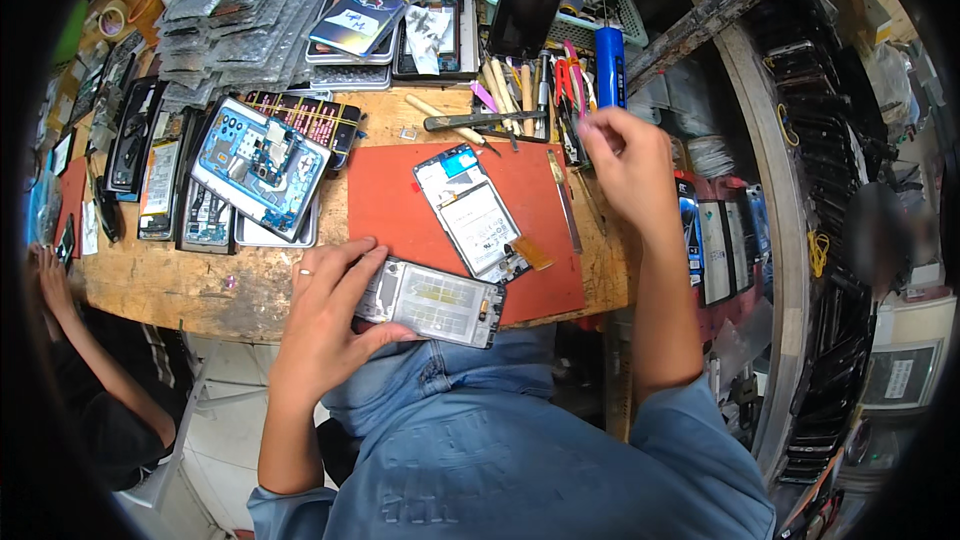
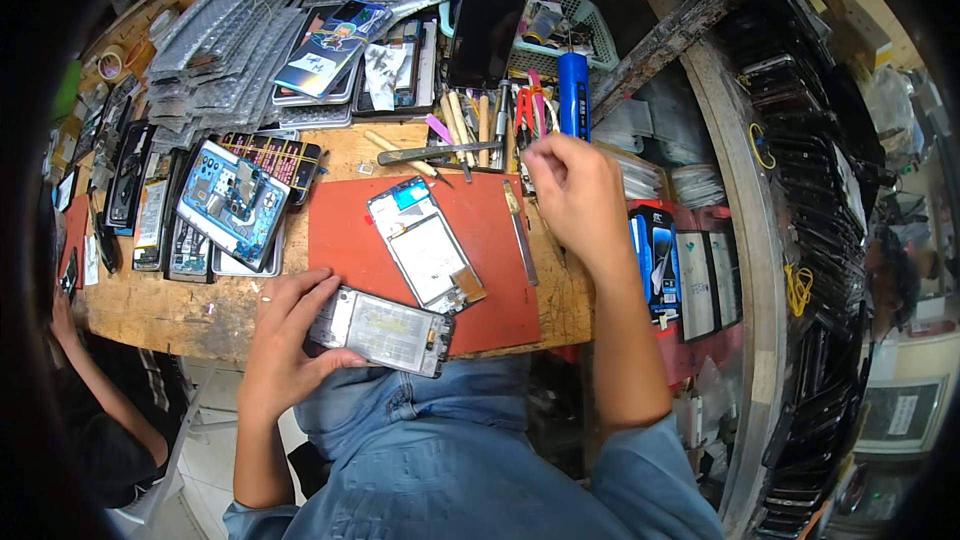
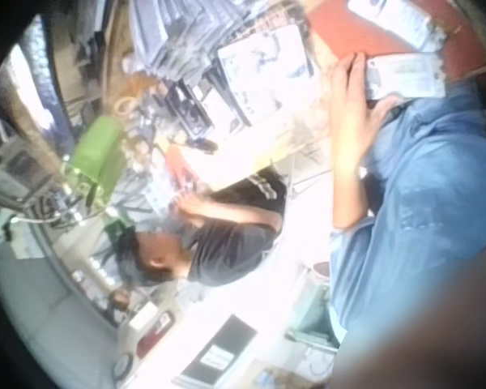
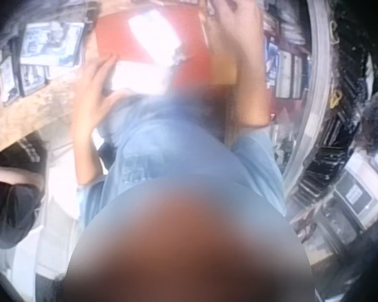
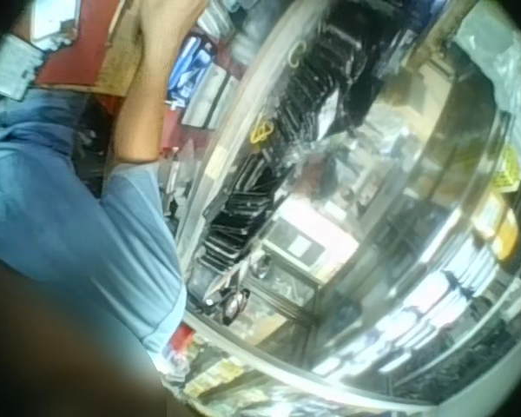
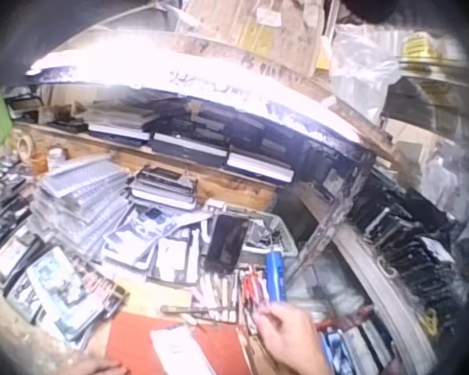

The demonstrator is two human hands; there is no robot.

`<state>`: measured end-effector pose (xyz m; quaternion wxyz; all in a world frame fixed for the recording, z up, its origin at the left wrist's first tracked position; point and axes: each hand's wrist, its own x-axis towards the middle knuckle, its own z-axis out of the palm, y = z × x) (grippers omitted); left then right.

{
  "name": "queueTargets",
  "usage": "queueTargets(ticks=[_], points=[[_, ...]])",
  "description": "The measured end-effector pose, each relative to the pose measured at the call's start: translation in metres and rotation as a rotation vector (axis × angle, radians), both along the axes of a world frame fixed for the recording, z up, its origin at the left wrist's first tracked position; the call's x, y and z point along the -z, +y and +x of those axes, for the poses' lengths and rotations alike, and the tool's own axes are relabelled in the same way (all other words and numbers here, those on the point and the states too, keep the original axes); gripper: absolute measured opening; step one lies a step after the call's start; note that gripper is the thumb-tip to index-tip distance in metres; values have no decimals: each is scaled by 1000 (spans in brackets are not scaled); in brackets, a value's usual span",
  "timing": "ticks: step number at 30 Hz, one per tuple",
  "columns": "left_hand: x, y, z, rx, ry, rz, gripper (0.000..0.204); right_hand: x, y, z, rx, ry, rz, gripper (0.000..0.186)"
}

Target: The person disassembles a smartphone, removes the battery, and uses a screwdriver and tweezers to manipulate internal components. They apply adhesive to the battery area and handle a small box of parts. The work is performed on a cluttered workbench with multiple phone parts and tools visible.

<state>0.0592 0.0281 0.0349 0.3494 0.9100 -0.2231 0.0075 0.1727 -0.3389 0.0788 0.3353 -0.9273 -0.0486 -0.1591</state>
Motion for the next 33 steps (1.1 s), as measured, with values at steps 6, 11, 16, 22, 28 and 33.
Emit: queueTargets(ticks=[6,11,16,22,28,33], points=[[-7,-16,19,173,-65,63,91,8,31,45,-260,56,-35,18],[-17,-38,48,387,5,70,65,36,54,48,-340,-30,-381,28],[-15,-46,42,467,-78,152,86,29,47,23,-163,-64,-218,28],[-12,-60,35,456,-111,241,97,22,-37,25,156,65,-461,15],[-10,-11,49,345,-25,99,114,26,-14,35,98,53,-831,13],[-13,-1,39,352,-63,83,88,5,-8,30,145,136,-822,16]])
